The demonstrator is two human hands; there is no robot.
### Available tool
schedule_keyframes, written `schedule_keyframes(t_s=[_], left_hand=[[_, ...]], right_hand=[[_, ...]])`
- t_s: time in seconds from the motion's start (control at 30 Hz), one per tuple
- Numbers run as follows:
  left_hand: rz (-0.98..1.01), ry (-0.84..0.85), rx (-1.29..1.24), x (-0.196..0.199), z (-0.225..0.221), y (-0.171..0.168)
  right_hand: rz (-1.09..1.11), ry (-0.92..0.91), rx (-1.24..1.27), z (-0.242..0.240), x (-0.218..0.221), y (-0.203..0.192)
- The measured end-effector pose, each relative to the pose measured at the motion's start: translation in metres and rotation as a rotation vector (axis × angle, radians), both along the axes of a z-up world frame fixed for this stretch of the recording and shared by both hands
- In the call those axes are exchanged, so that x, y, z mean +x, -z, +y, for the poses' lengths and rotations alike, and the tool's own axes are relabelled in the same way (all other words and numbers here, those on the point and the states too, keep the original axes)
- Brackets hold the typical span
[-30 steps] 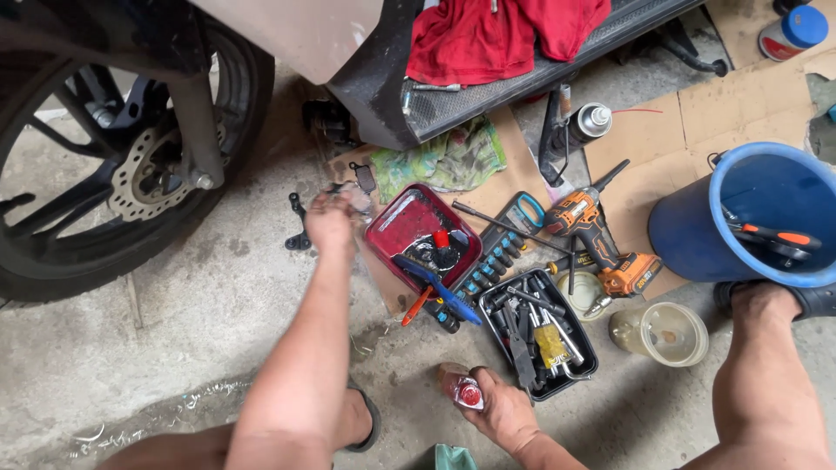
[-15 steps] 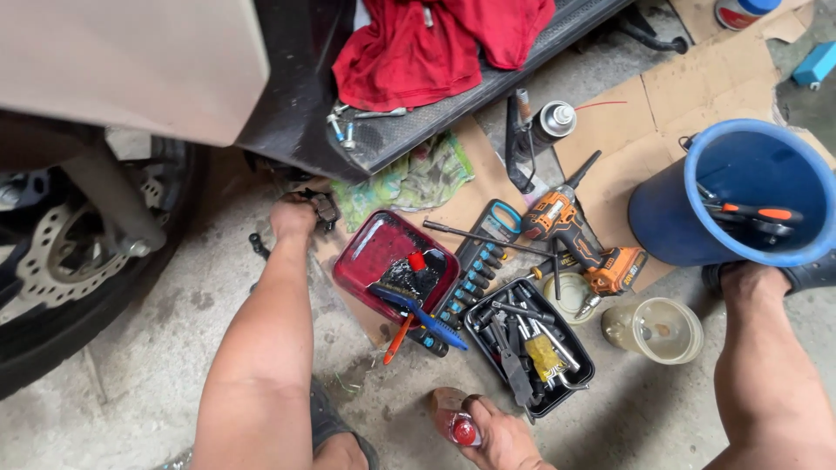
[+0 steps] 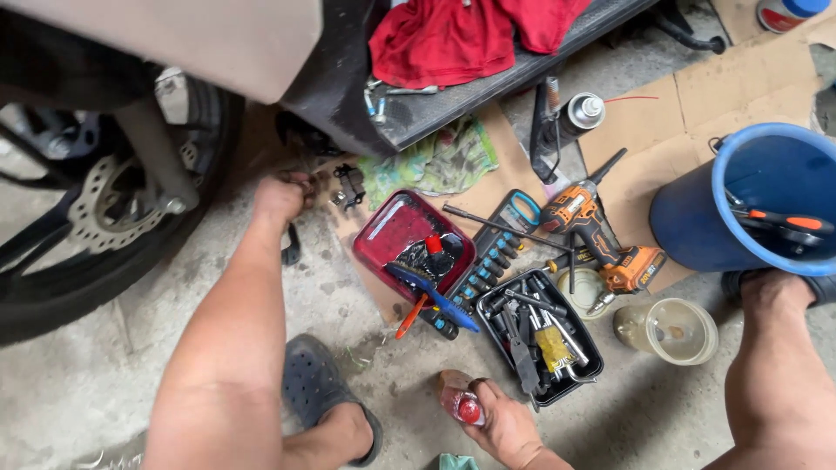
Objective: Cleaning and maintaining a motorcycle brake caliper using tools and cleaning spray.
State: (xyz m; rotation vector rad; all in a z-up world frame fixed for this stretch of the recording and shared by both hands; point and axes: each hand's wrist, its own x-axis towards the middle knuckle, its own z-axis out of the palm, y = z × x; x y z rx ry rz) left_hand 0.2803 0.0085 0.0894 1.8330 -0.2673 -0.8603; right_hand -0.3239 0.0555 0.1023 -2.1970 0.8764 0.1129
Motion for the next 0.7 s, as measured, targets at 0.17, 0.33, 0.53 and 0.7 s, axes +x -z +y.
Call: schedule_keyframes(t_s=[0.17,0.33,0.53,0.7], left_hand=[[-0.089,0.087,0.214,-0.025,0.045,-0.095],[-0.068,0.074,0.112,-0.063,0.060,-0.122],[-0.112,0.018,0.173,-0.129,0.059,-0.094],[-0.257,0.152,0.316,-0.179,0.059,-0.062]], right_hand=[[-0.005,-0.013,-0.084,-0.001,-0.002,0.005],[0.115,0.007,-0.086,0.002,-0.002,0.008],[0.157,0.065,-0.038,0.002,-0.001,0.003],[0.161,0.069,-0.024,0.002,-0.001,0.004]])
